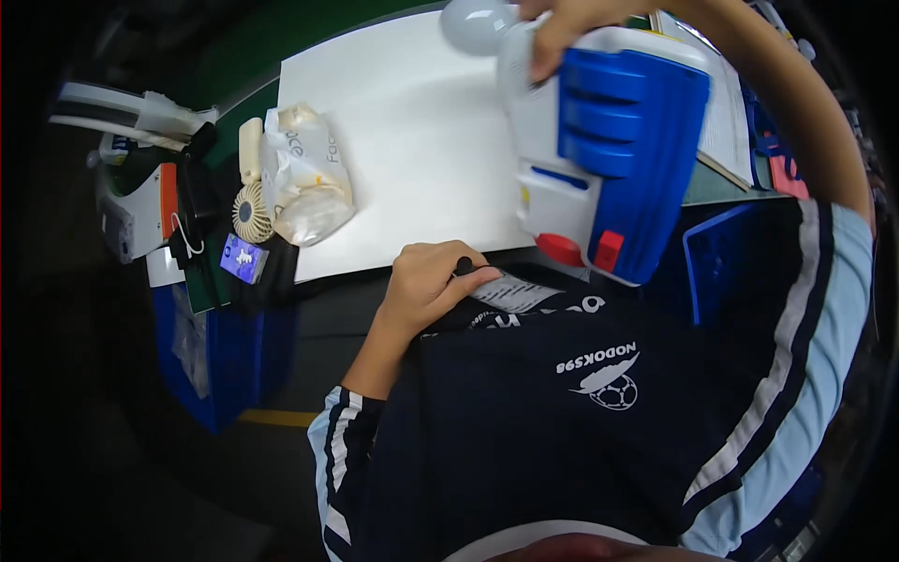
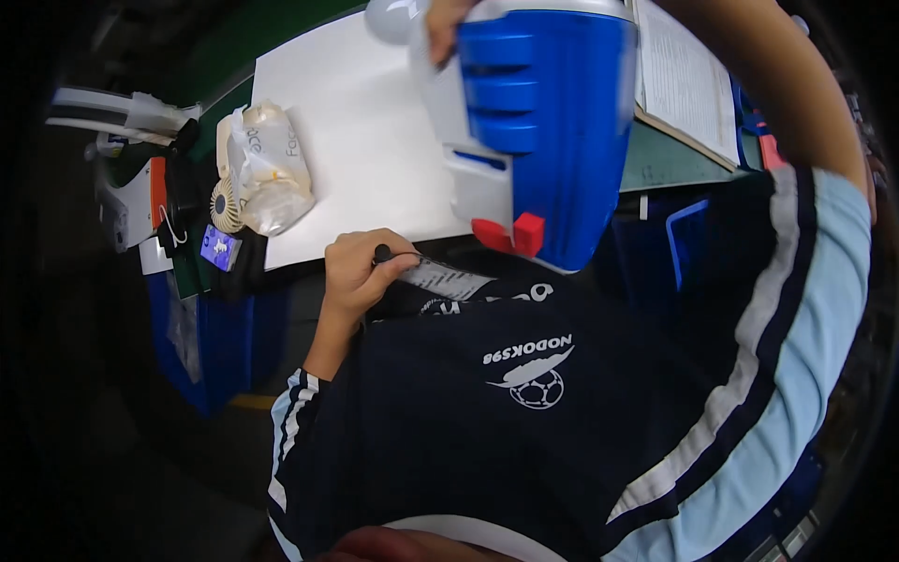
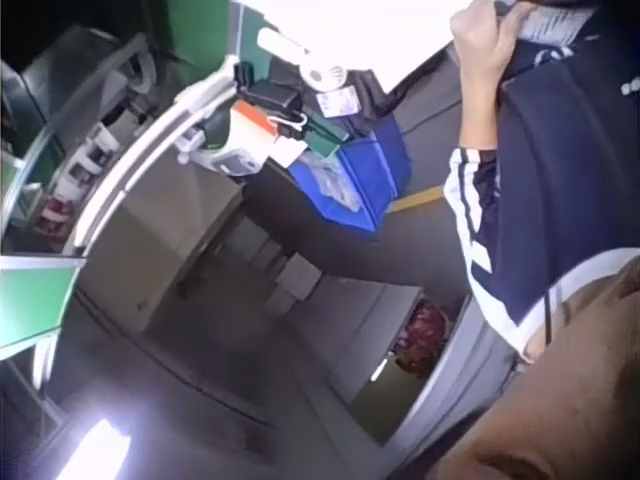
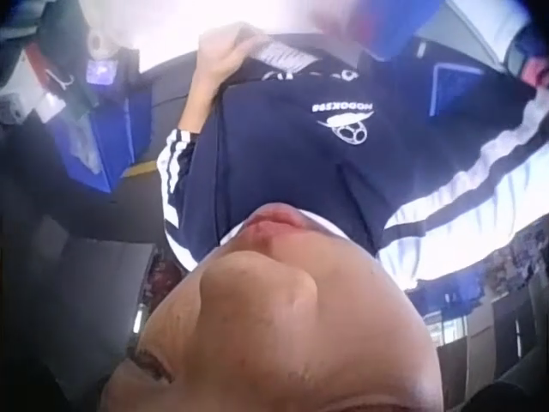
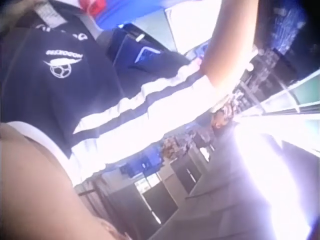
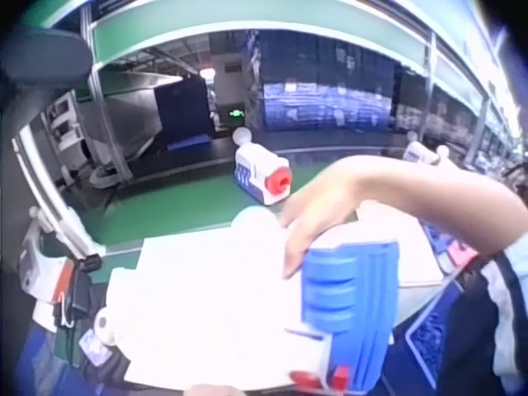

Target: Carefully attaching patterned adhesive strips to the blue plastic components of toy housings on an assembly line.

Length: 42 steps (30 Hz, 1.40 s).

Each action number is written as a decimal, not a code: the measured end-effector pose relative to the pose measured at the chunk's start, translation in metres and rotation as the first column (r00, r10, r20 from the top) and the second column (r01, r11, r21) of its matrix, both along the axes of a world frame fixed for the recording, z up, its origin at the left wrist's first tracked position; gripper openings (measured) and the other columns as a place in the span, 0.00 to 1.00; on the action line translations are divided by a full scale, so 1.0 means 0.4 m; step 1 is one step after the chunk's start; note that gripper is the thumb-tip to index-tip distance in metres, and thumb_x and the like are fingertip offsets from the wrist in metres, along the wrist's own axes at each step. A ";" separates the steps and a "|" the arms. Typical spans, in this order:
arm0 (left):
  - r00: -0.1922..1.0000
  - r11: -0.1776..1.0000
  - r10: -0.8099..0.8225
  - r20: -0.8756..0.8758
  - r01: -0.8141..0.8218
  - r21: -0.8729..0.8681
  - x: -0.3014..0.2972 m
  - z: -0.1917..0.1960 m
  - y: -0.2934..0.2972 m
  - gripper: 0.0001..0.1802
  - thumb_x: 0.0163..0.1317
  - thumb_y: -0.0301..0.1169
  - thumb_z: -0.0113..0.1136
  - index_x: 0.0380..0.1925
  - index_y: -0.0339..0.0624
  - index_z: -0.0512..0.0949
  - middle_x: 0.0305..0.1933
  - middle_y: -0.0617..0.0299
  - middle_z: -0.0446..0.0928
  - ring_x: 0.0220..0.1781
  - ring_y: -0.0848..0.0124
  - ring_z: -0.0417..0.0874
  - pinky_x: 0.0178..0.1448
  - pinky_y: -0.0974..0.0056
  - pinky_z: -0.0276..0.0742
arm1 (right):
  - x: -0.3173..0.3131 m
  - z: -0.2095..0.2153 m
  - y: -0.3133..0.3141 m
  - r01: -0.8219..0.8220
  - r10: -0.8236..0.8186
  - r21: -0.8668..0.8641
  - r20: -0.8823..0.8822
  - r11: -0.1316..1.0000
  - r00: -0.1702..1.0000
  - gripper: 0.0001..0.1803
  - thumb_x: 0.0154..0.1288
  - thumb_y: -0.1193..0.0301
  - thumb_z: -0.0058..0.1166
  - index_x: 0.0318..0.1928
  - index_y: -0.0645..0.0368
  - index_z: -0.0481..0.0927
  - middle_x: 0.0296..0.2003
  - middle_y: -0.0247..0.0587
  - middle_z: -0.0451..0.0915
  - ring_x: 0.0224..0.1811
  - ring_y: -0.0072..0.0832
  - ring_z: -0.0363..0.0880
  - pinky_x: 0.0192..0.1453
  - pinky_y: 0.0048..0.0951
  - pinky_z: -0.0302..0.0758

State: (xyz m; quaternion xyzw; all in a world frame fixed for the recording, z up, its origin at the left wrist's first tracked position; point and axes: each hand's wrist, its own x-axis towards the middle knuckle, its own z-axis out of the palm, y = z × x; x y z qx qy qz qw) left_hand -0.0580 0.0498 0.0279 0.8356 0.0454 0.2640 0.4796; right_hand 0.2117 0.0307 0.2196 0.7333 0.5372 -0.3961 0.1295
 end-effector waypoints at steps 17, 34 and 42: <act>0.985 0.927 -0.029 0.170 -0.037 0.372 0.048 0.065 0.020 0.18 0.44 0.38 0.66 0.11 0.41 0.68 0.49 0.61 0.77 0.60 0.63 0.70 0.60 0.52 0.50 | -0.173 -0.209 0.313 -0.415 0.418 -0.060 0.035 0.908 0.908 0.21 0.56 0.57 0.49 0.39 0.62 0.81 0.33 0.46 0.80 0.32 0.38 0.79 0.42 0.35 0.74; 0.993 0.978 0.001 0.119 -0.026 0.206 0.034 0.014 0.025 0.17 0.47 0.38 0.64 0.35 0.40 0.78 0.48 0.58 0.75 0.58 0.63 0.69 0.51 0.58 0.48 | -0.246 -0.211 -0.140 -0.260 0.561 0.877 -0.013 0.405 0.828 0.15 0.46 0.74 0.60 0.38 0.63 0.76 0.35 0.42 0.73 0.42 0.37 0.74 0.43 0.32 0.74; 0.980 0.978 0.030 0.197 -0.070 0.196 0.006 -0.003 0.019 0.15 0.45 0.36 0.65 0.32 0.41 0.79 0.51 0.56 0.74 0.59 0.62 0.68 0.51 0.57 0.48 | -0.270 -0.235 -0.142 -0.259 0.606 0.912 0.015 0.318 0.795 0.13 0.47 0.72 0.58 0.34 0.66 0.75 0.34 0.43 0.71 0.40 0.37 0.71 0.44 0.32 0.71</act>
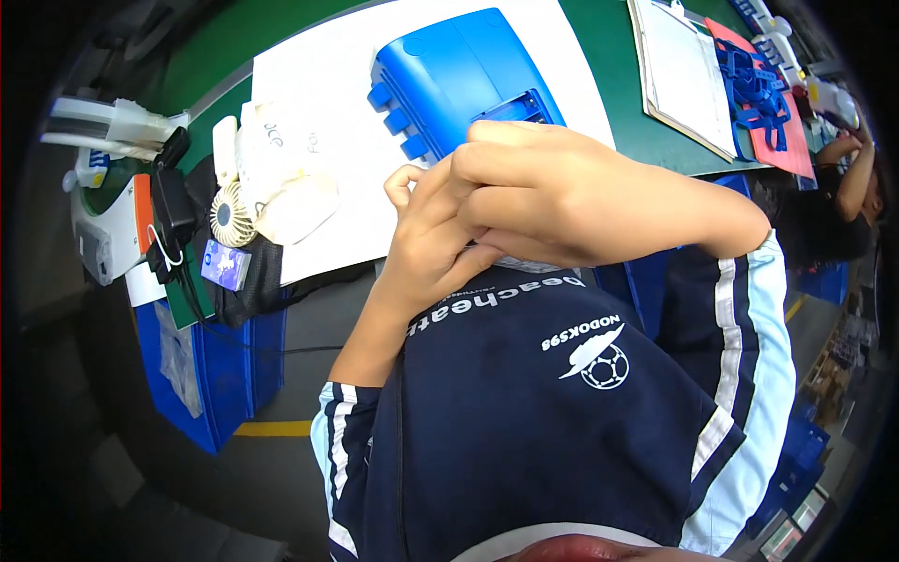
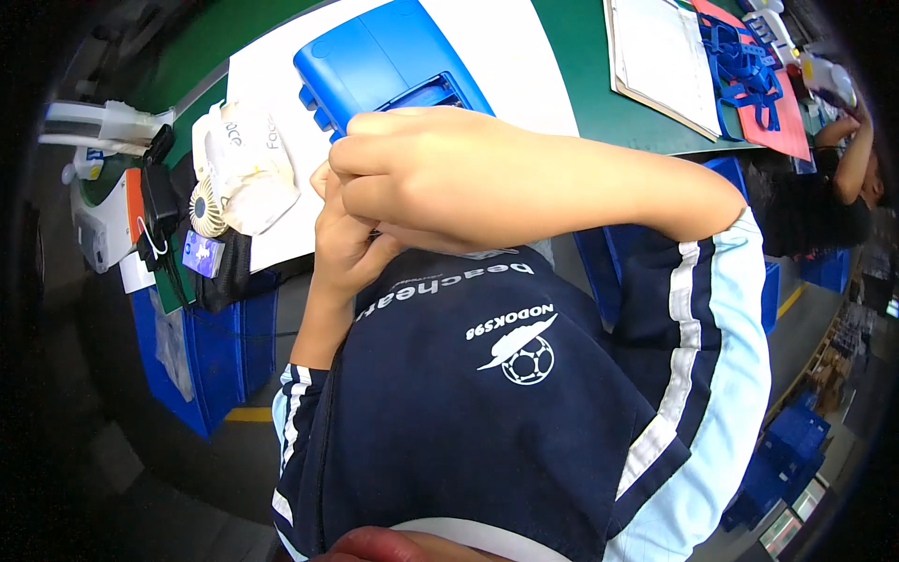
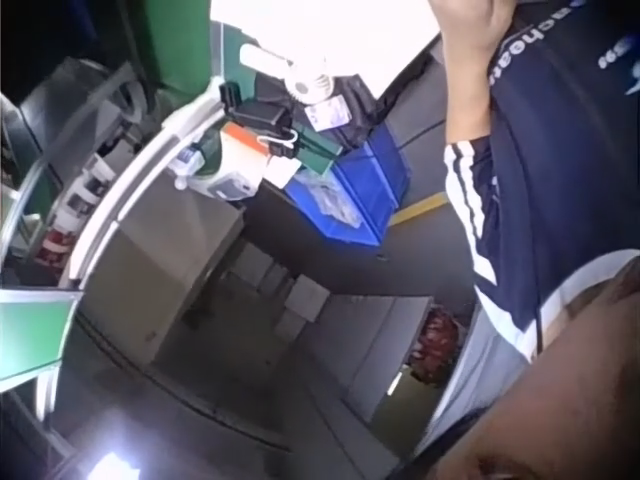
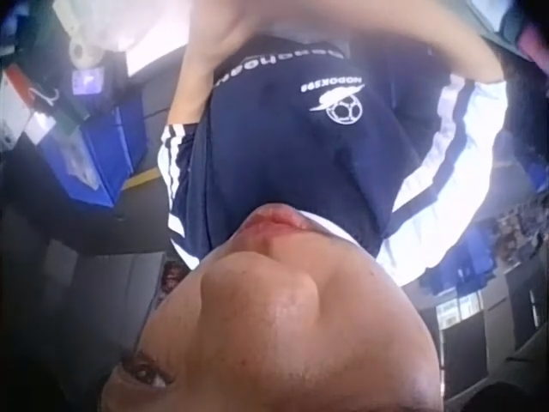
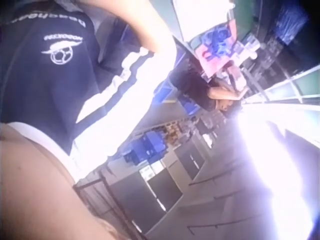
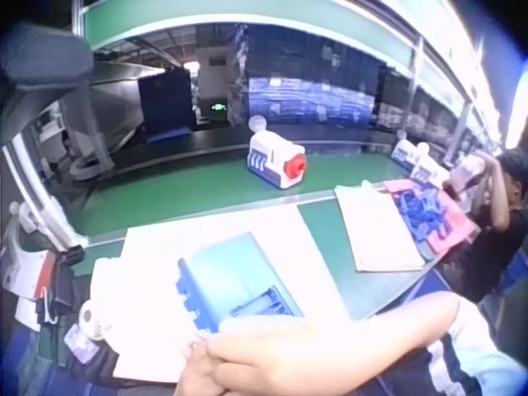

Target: Carefully attaching patterned adhesive strips to the blue plastic components of toy housings on an assembly line.

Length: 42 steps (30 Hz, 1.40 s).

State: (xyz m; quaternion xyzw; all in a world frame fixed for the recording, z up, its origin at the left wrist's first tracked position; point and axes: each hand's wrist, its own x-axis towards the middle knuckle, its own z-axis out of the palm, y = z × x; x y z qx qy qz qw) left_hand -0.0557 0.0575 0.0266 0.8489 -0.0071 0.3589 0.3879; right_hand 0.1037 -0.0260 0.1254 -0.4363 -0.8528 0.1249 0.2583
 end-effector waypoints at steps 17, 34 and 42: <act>0.998 0.994 0.057 0.006 -0.057 0.096 0.000 0.023 -0.002 0.18 0.44 0.39 0.66 0.12 0.46 0.67 0.49 0.65 0.77 0.59 0.66 0.69 0.51 0.58 0.49 | 0.116 0.015 0.162 0.223 -0.220 -0.025 -0.299 0.974 0.928 0.08 0.56 0.70 0.54 0.34 0.62 0.76 0.34 0.38 0.77 0.38 0.25 0.74 0.47 0.26 0.69; 0.999 0.996 0.040 0.015 -0.041 0.075 -0.002 0.018 0.000 0.17 0.46 0.41 0.65 0.12 0.47 0.68 0.48 0.67 0.78 0.59 0.68 0.69 0.53 0.58 0.48 | 0.106 0.021 0.195 0.340 -0.455 -0.365 -0.298 0.867 0.839 0.12 0.57 0.66 0.55 0.36 0.63 0.77 0.29 0.39 0.80 0.33 0.21 0.75 0.39 0.23 0.71; 0.999 0.996 0.044 0.031 -0.046 0.073 0.001 0.017 0.000 0.17 0.46 0.42 0.65 0.12 0.46 0.69 0.48 0.67 0.78 0.58 0.68 0.69 0.53 0.58 0.48 | 0.105 0.020 0.194 0.355 -0.441 -0.311 -0.277 0.882 0.854 0.12 0.57 0.65 0.55 0.36 0.62 0.78 0.29 0.39 0.79 0.33 0.21 0.75 0.40 0.23 0.71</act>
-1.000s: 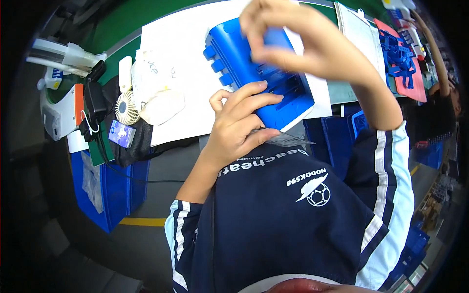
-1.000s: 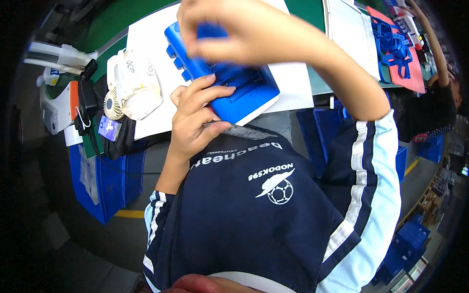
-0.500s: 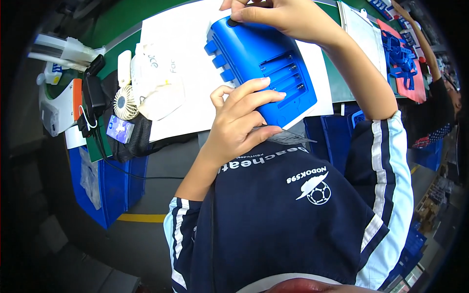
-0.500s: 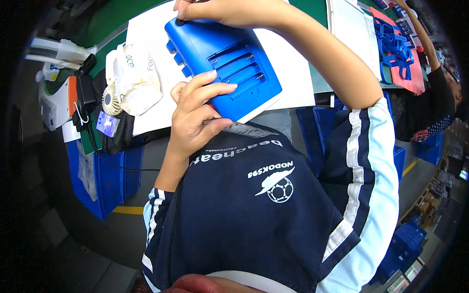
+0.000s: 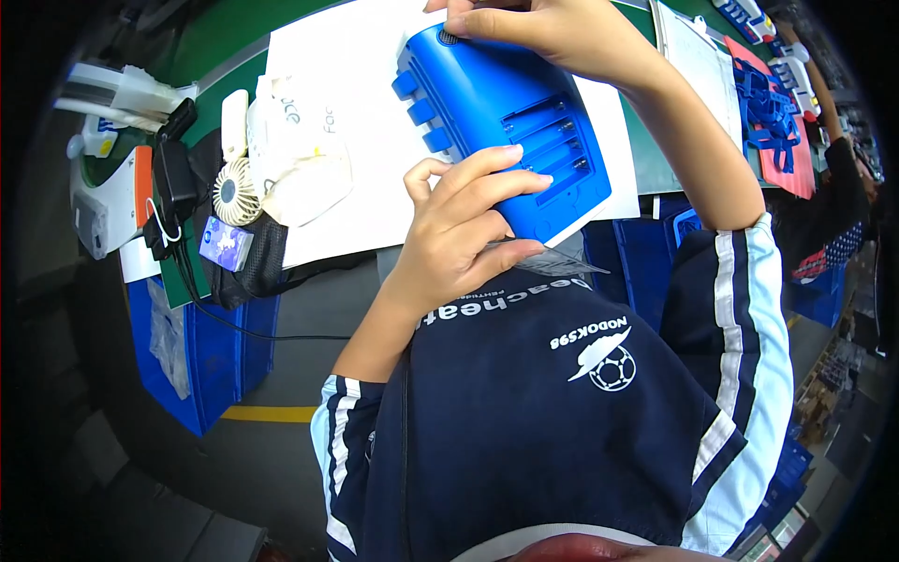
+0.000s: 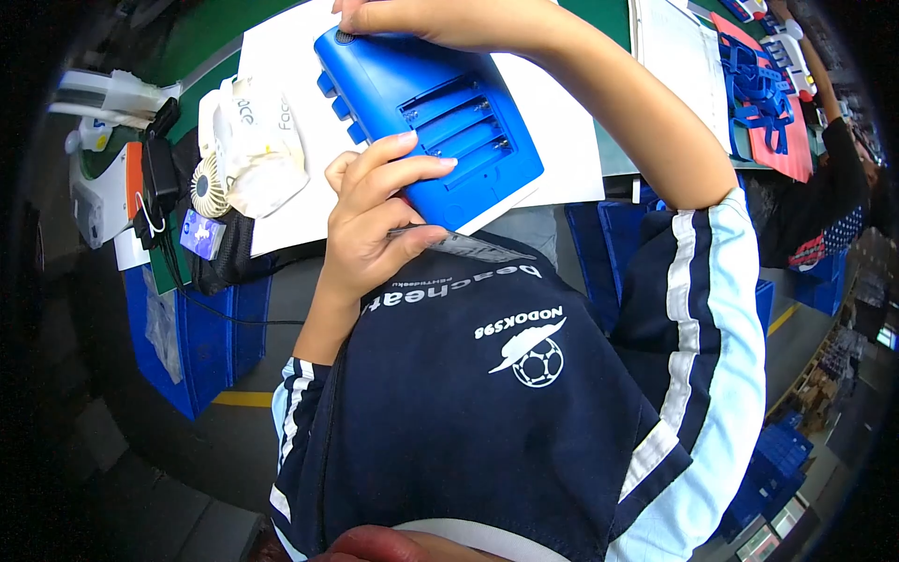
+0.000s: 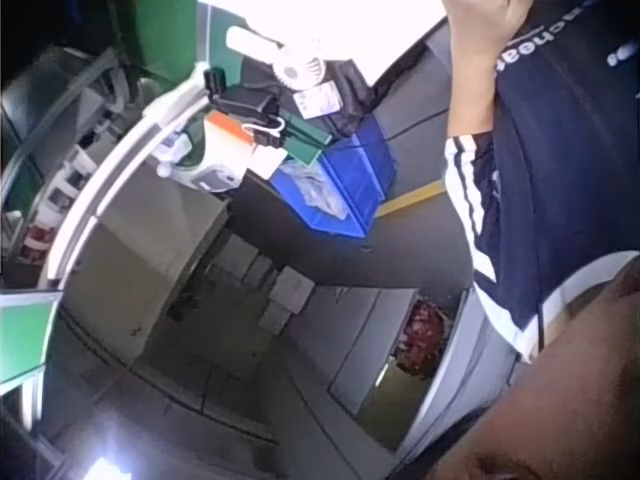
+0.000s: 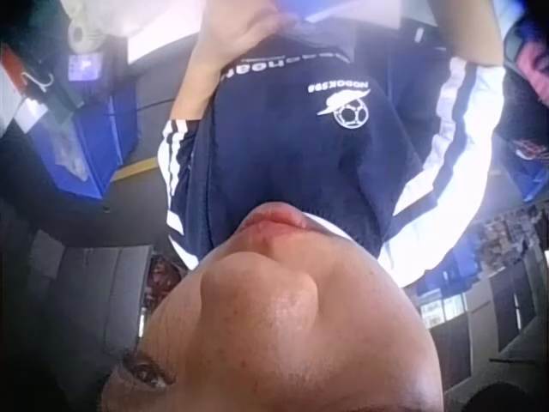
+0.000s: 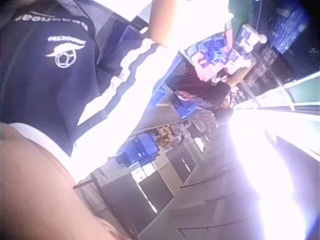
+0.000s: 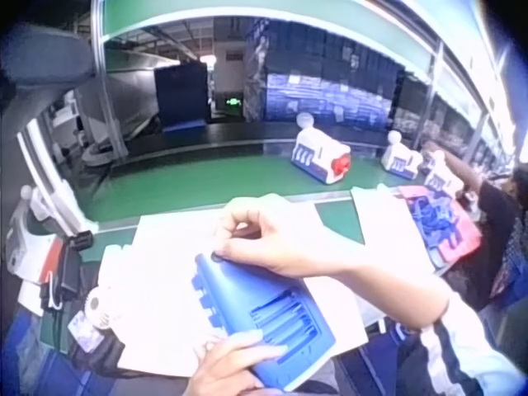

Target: Carefully attaching patterned adhesive strips to the blue plastic components of toy housings on an assembly line.

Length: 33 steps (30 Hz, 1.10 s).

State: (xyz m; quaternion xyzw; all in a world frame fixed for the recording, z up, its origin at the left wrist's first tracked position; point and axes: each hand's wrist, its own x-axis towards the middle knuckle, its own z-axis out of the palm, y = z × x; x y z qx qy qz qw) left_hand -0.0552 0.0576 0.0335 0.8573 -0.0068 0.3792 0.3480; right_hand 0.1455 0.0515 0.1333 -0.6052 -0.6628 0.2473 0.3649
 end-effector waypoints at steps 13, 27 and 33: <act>1.000 1.000 -0.001 -0.008 0.001 0.007 -0.008 -0.006 0.005 0.17 0.44 0.41 0.66 0.11 0.46 0.69 0.47 0.68 0.78 0.58 0.68 0.69 0.53 0.59 0.49 | 0.028 0.006 0.038 -0.166 0.164 -0.062 -0.034 0.984 0.986 0.18 0.55 0.63 0.59 0.40 0.63 0.73 0.33 0.36 0.75 0.37 0.21 0.71 0.44 0.22 0.68; 0.998 0.996 0.052 -0.023 -0.050 0.072 -0.032 -0.007 0.007 0.16 0.45 0.37 0.65 0.12 0.41 0.69 0.46 0.60 0.78 0.58 0.58 0.67 0.59 0.56 0.56 | 0.003 0.010 0.018 -0.090 0.157 0.285 -0.222 0.954 0.962 0.28 0.51 0.61 0.63 0.49 0.62 0.72 0.43 0.44 0.75 0.45 0.29 0.73 0.54 0.30 0.68; 0.995 0.992 0.021 -0.092 -0.010 0.124 -0.017 0.006 0.011 0.16 0.50 0.38 0.62 0.13 0.41 0.70 0.47 0.61 0.77 0.60 0.58 0.65 0.59 0.57 0.56 | 0.001 -0.068 -0.384 -0.371 0.181 -0.593 -0.355 0.715 0.917 0.13 0.65 0.71 0.42 0.34 0.68 0.78 0.31 0.44 0.81 0.32 0.25 0.78 0.38 0.24 0.75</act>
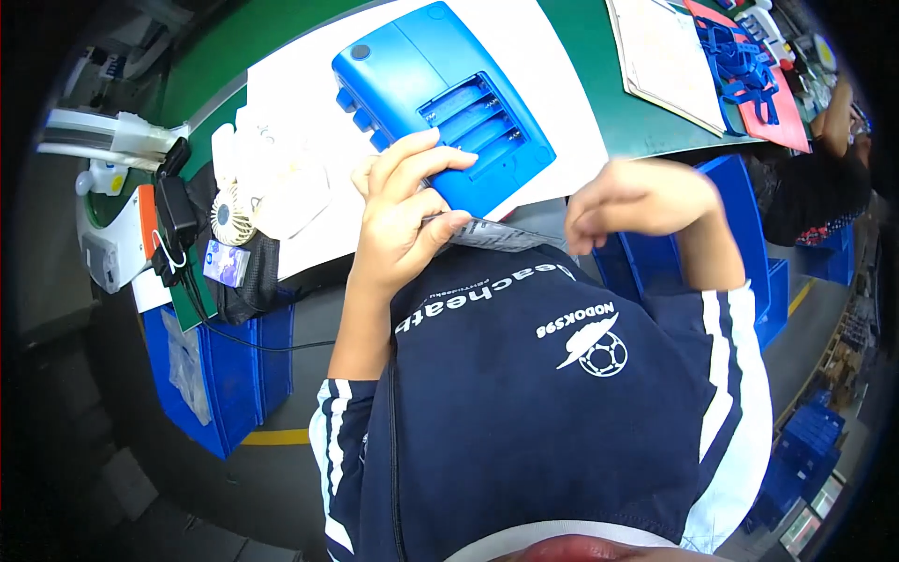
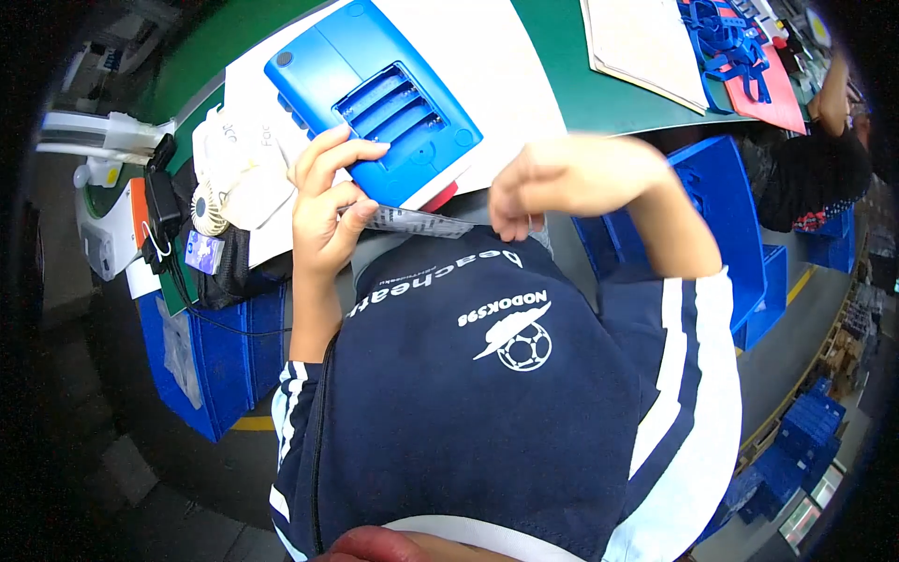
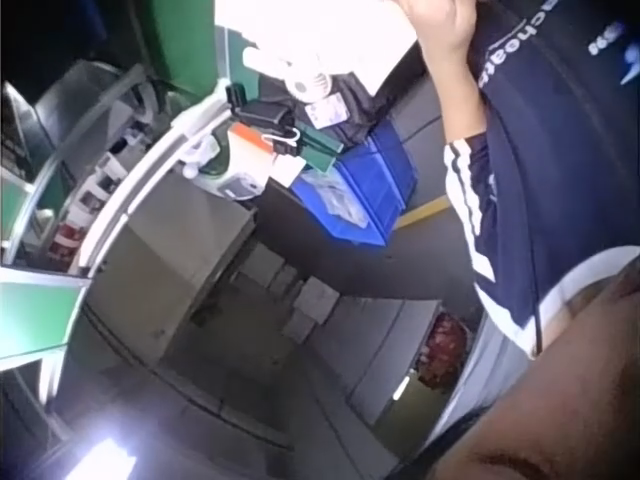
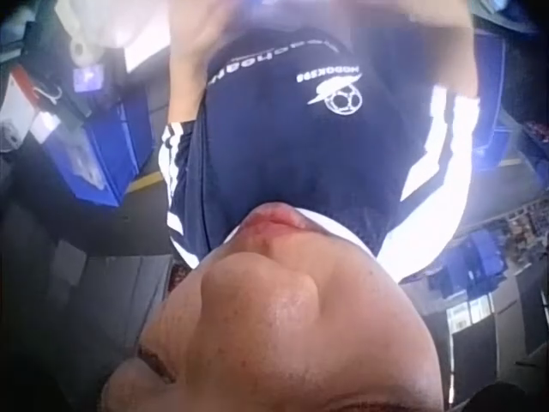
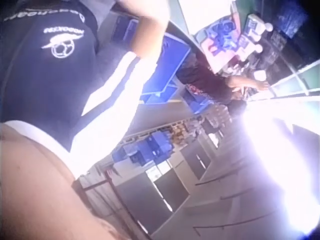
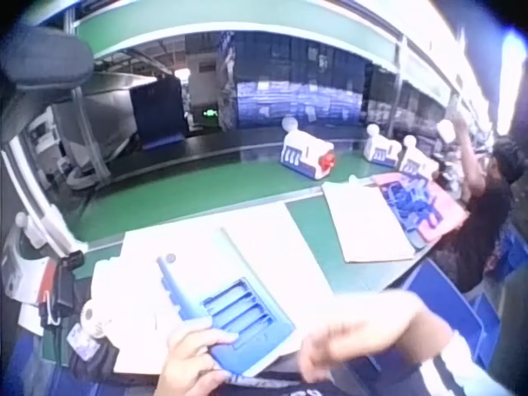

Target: Carefully attaching patterned adhesive strips to the blue plastic components of toy housings on an assembly line.

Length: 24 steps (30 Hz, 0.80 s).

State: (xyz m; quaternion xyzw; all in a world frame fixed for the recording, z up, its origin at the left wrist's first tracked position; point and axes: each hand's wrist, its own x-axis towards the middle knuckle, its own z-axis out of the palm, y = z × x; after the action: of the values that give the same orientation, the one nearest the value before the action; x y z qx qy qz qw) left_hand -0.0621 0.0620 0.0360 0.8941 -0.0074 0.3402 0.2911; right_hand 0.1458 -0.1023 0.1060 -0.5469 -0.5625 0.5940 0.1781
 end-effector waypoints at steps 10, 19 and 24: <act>0.997 0.999 -0.022 0.078 0.025 -0.039 0.030 -0.008 -0.008 0.23 0.57 0.43 0.54 0.10 0.39 0.71 0.47 0.59 0.76 0.61 0.58 0.62 0.61 0.57 0.52 | -0.233 -0.371 0.072 0.310 -0.198 0.275 -0.369 0.910 0.908 0.42 0.51 0.80 0.49 0.68 0.58 0.47 0.46 0.45 0.72 0.42 0.29 0.73 0.47 0.27 0.70; 0.998 0.998 -0.004 0.055 0.008 -0.067 0.011 -0.010 -0.008 0.28 0.65 0.45 0.44 0.12 0.37 0.73 0.46 0.55 0.76 0.62 0.58 0.62 0.66 0.55 0.50 | -0.311 -0.453 0.181 0.348 -0.007 0.646 -0.469 0.680 0.883 0.30 0.59 0.70 0.51 0.61 0.62 0.59 0.54 0.49 0.69 0.57 0.32 0.67 0.60 0.30 0.63; 0.997 1.000 -0.015 0.079 0.017 -0.026 0.016 -0.013 -0.006 0.30 0.64 0.48 0.44 0.11 0.38 0.72 0.45 0.55 0.77 0.62 0.57 0.62 0.65 0.55 0.50 | -0.278 -0.444 0.176 0.174 -0.010 0.472 -0.331 0.864 0.944 0.17 0.62 0.70 0.49 0.53 0.58 0.71 0.49 0.44 0.74 0.51 0.29 0.71 0.56 0.30 0.66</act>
State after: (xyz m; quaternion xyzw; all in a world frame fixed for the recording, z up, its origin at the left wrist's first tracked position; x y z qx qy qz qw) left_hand -0.0558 0.0596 0.0307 0.8760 -0.0213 0.3729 0.3052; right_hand 0.0346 -0.0321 -0.0718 -0.4068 -0.6325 0.5008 0.4285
